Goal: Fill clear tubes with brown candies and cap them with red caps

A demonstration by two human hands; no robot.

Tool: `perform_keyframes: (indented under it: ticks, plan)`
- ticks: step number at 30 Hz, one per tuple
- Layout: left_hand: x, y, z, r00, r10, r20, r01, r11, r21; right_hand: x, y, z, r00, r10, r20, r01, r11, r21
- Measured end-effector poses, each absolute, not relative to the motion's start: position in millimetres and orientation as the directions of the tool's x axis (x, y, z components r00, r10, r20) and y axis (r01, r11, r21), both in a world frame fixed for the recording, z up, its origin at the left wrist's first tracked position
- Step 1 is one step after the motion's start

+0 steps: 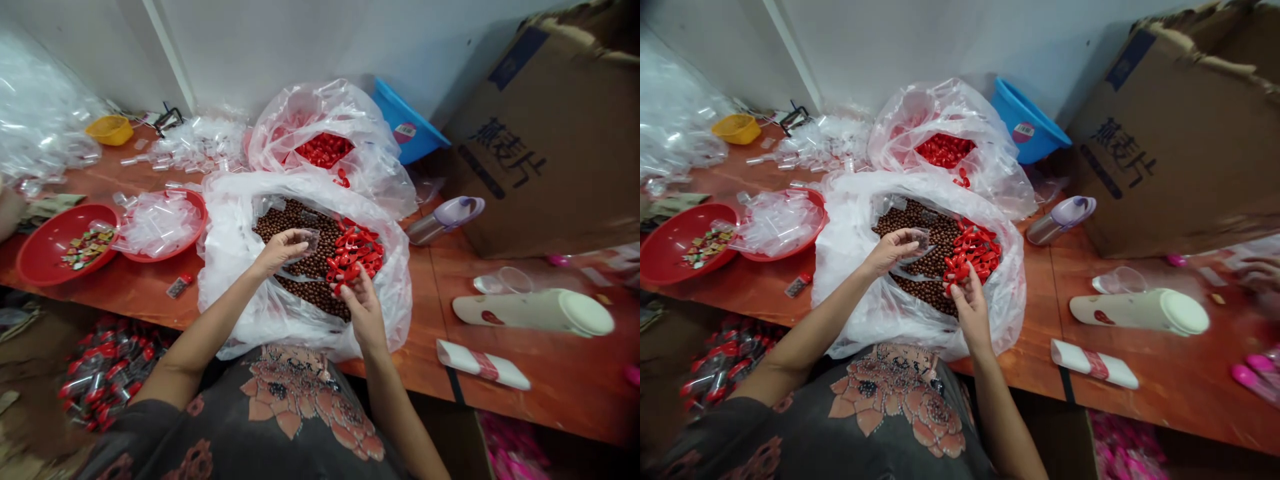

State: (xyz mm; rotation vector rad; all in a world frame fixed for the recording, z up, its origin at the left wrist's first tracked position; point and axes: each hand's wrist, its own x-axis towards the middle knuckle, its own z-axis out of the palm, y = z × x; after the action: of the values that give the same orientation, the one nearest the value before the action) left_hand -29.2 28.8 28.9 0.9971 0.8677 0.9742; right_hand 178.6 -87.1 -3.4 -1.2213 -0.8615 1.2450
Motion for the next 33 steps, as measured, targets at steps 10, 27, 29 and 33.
perform_keyframes:
  ticks: [10,27,29,33]
  plan:
    - [-33.7,96.3,-4.8,0.026,0.962,-0.272,0.547,0.214,0.809,179.1,-92.8,-13.8,0.115,0.974,-0.198,-0.206,-0.171,-0.964]
    - [5.7,115.1,-10.9,0.169,0.941,-0.293,0.189,0.261,0.947,183.5,-89.9,-20.6,0.064,0.975,-0.211,-0.233,-0.191,-0.954]
    - [5.6,111.7,-8.0,0.186,0.942,-0.278,0.130,0.257,0.958,183.6,-89.4,-20.1,0.077,0.977,-0.201,-0.213,-0.180,-0.960]
    - [2.3,98.6,3.5,0.235,0.930,-0.283,-0.051,0.303,0.952,182.2,-87.1,-16.5,0.089,0.975,-0.201,-0.212,-0.179,-0.961]
